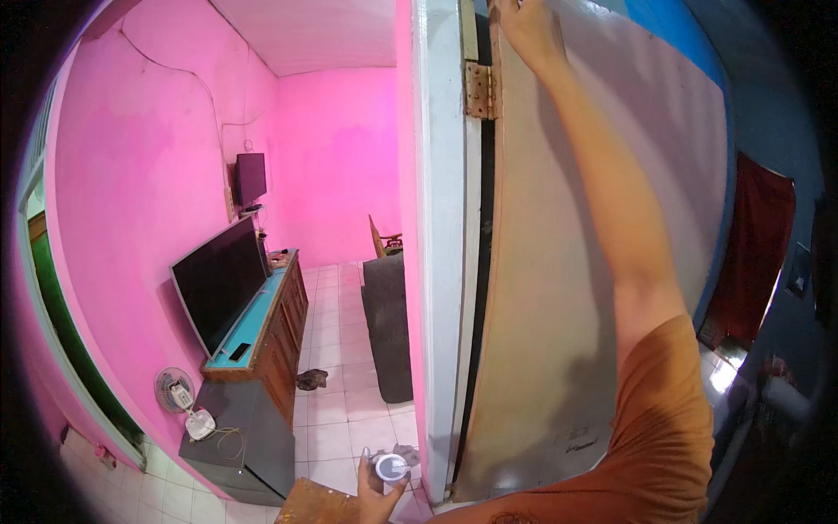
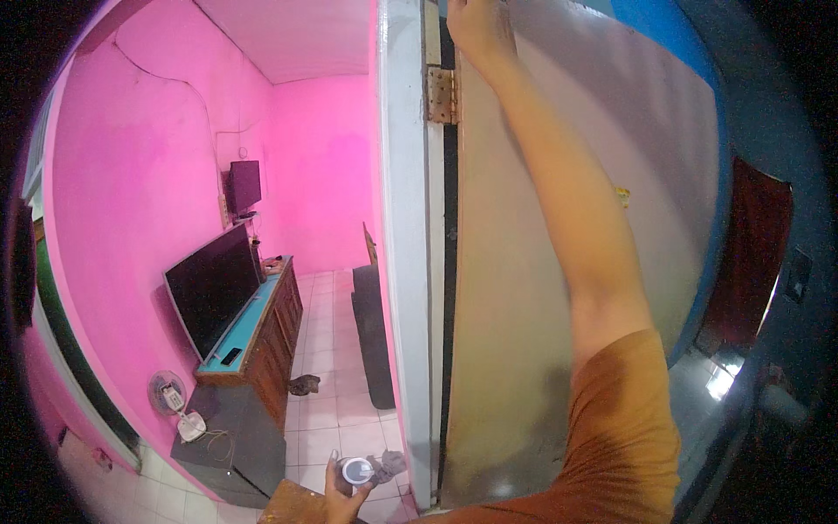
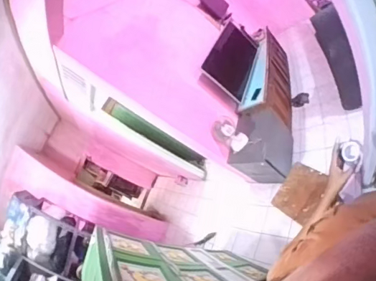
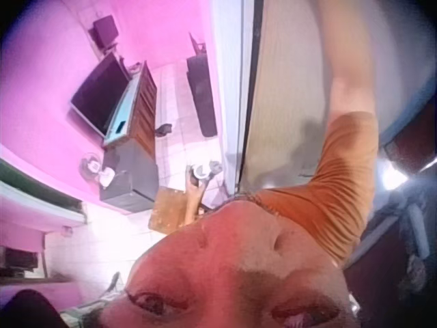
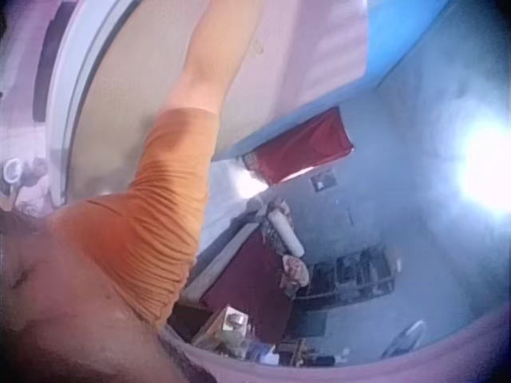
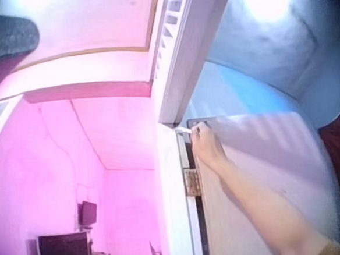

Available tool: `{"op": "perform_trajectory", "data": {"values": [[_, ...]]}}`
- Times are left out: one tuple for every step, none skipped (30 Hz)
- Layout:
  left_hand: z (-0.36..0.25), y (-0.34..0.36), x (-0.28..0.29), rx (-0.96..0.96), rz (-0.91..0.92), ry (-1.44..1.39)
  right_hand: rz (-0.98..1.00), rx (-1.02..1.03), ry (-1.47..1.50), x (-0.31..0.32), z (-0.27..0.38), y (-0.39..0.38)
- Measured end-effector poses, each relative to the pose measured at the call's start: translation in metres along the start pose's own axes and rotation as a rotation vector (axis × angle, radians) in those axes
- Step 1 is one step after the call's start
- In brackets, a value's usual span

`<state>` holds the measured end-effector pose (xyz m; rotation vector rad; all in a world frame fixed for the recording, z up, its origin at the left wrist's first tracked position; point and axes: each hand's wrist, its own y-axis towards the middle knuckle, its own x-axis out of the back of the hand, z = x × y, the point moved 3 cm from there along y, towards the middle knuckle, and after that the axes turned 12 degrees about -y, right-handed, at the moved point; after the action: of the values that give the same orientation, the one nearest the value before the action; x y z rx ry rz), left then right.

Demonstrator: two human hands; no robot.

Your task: The person dips a brush into paint held in a cup and applies the paint to the door frame and door edges.

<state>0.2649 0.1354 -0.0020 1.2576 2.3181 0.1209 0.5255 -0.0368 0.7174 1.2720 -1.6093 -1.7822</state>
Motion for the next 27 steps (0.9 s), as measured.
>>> {"op": "perform_trajectory", "data": {"values": [[-0.010, 0.002, -0.004, 0.010, -0.013, -0.034, -0.001, 0.005, 0.006, -0.011, -0.003, 0.008], [-0.011, 0.003, -0.004, 0.004, -0.015, -0.039, -0.012, -0.008, -0.018, -0.020, -0.006, 0.016], [-0.010, 0.005, -0.003, -0.002, -0.038, -0.059, -0.025, -0.021, -0.043, -0.029, -0.009, 0.023], [-0.010, 0.006, -0.002, -0.009, -0.064, -0.080, -0.027, -0.015, -0.034, -0.041, -0.013, 0.030], [-0.010, 0.010, -0.004, -0.049, -0.062, -0.059, -0.061, 0.018, -0.097, -0.047, -0.019, 0.036], [-0.012, 0.012, -0.007, -0.057, -0.056, -0.066, -0.097, 0.051, -0.161, -0.051, -0.026, 0.043], [-0.021, 0.012, -0.010, -0.020, -0.087, -0.046, -0.101, 0.057, -0.149, -0.058, -0.021, 0.044], [-0.029, 0.010, -0.013, 0.020, -0.116, -0.026, -0.047, 0.004, -0.200, -0.064, -0.018, 0.042], [-0.033, 0.010, -0.015, 0.079, -0.162, -0.035, 0.008, -0.048, -0.251, -0.069, -0.016, 0.042], [-0.030, 0.011, -0.014, 0.073, -0.160, -0.039, 0.002, -0.044, -0.249, -0.072, -0.018, 0.047], [-0.025, 0.013, -0.012, 0.085, -0.146, -0.039, -0.024, -0.019, -0.259, -0.076, -0.024, 0.051], [-0.021, 0.016, -0.011, 0.098, -0.130, -0.039, -0.049, 0.005, -0.270, -0.079, -0.032, 0.055], [-0.021, 0.018, -0.012, 0.098, -0.133, -0.039, -0.047, 0.004, -0.267, -0.082, -0.034, 0.055], [-0.023, 0.020, -0.014, 0.078, -0.135, -0.044, -0.029, 0.060, -0.235, -0.085, -0.035, 0.054], [-0.024, 0.021, -0.015, 0.058, -0.137, -0.050, -0.009, 0.115, -0.204, -0.087, -0.037, 0.053], [-0.021, 0.021, -0.013, 0.059, -0.147, -0.049, -0.005, 0.112, -0.195, -0.088, -0.035, 0.054], [-0.016, 0.020, -0.010, 0.043, -0.155, -0.043, 0.110, 0.131, -0.285, -0.092, -0.034, 0.058], [-0.011, 0.020, -0.006, 0.027, -0.163, -0.037, 0.225, 0.150, -0.372, -0.096, -0.032, 0.058], [-0.005, 0.020, -0.004, 0.031, -0.163, -0.038, 0.229, 0.150, -0.374, -0.098, -0.038, 0.060], [-0.001, 0.022, -0.001, 0.013, -0.151, -0.032, 0.176, 0.330, -0.545, -0.098, -0.043, 0.067], [0.002, 0.023, 0.000, -0.005, -0.139, -0.026, 0.121, 0.511, -0.713, -0.099, -0.046, 0.073], [0.004, 0.026, -0.001, 0.000, -0.126, -0.029, 0.124, 0.516, -0.727, -0.102, -0.055, 0.080], [0.005, 0.029, -0.003, 0.002, -0.108, -0.048, 0.078, 0.526, -0.711, -0.102, -0.062, 0.086], [0.006, 0.033, -0.004, 0.006, -0.087, -0.068, 0.033, 0.537, -0.697, -0.099, -0.070, 0.091], [0.004, 0.031, -0.002, 0.006, -0.114, -0.065, 0.040, 0.533, -0.670, -0.106, -0.056, 0.081], [0.001, 0.025, 0.003, 0.002, -0.154, -0.053, 0.172, 0.398, -0.521, -0.109, -0.036, 0.065], [0.000, 0.021, 0.005, 0.002, -0.166, -0.045, 0.298, 0.269, -0.398, -0.106, -0.028, 0.057]]}}
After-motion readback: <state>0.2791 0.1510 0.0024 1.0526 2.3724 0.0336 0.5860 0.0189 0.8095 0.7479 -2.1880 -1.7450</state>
